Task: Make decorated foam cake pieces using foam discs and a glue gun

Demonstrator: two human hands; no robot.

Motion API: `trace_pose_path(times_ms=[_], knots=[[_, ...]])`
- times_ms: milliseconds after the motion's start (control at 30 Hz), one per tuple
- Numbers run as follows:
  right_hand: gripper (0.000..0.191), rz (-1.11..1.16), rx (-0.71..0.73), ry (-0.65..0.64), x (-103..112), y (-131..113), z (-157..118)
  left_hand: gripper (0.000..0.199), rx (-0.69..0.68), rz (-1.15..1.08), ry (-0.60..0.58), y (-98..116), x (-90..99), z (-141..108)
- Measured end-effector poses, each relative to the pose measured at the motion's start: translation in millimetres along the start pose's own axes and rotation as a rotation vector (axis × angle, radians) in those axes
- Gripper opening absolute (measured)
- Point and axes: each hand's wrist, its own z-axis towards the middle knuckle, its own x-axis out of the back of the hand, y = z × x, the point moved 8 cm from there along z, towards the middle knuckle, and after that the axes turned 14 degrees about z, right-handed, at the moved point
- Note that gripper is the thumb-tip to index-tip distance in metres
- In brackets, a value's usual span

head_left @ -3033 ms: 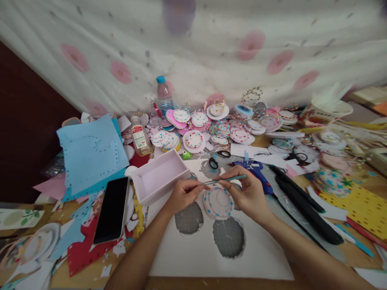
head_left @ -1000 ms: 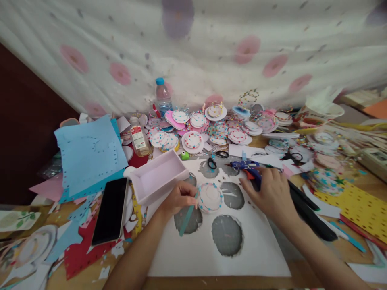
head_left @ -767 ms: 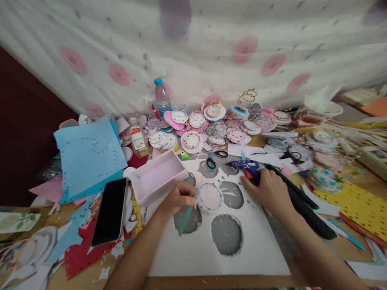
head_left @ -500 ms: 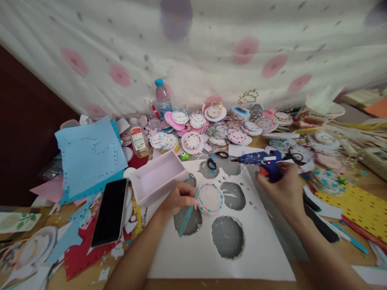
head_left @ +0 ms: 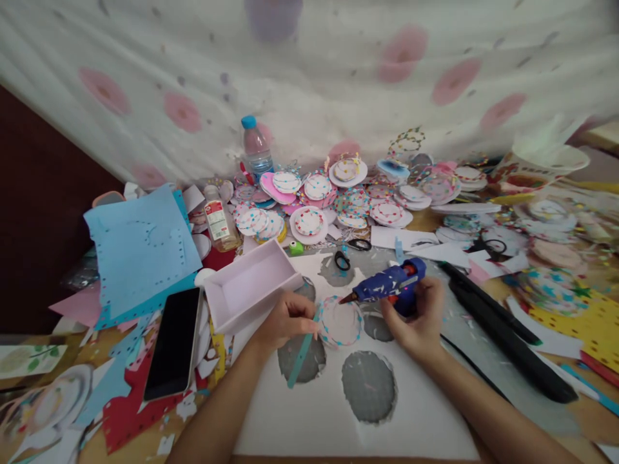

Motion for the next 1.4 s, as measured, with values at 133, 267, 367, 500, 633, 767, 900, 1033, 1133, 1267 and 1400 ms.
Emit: trace_pose_path(times_ms=[133,267,367,500,633,767,900,1033,1133,1267,1400], knots=[[0.039,-0.013,0.02,-0.037,-1,2,-3,0.027,0.023,0.023,-0.018,-4,-1.2,0],[0.041,-0.03,0.013,-0.041,-1,7,-7,0.028,0.037,0.028,-0.042,-6,-3.5,0],[0.041,-0.038,0.031,-0.023,1,6,-7,0.028,0.045,0.037,-0.046,-6,-3.7,0],[0.037,-0.05,0.015,-0.019,1,6,-7,0.029,0.05,0.045,-0.039,-5,-2.9,0],[0.036,-0.08,-0.005,-0.028,2,10,-9,0.029,0.046,0.048,-0.045,-5,-3.3,0],[0.035,-0.099,-0.002,-0.028,4,15,-11,0.03,0.047,0.052,-0.044,-7,-3.1,0],[0.034,-0.125,0.008,-0.032,5,17,-12,0.03,0.057,0.058,-0.039,-8,-2.4,0],[0.034,-0.138,0.031,-0.038,5,16,-12,0.029,0.062,0.059,-0.037,-7,-2.3,0],[0.033,-0.147,0.035,-0.036,5,15,-11,0.029,0.056,0.057,-0.043,-6,-2.7,0],[0.032,-0.158,0.031,-0.034,5,15,-11,0.029,0.045,0.056,-0.056,-5,-3.7,0],[0.032,-0.152,0.03,-0.036,5,15,-12,0.029,0.047,0.063,-0.056,-5,-3.0,0]])
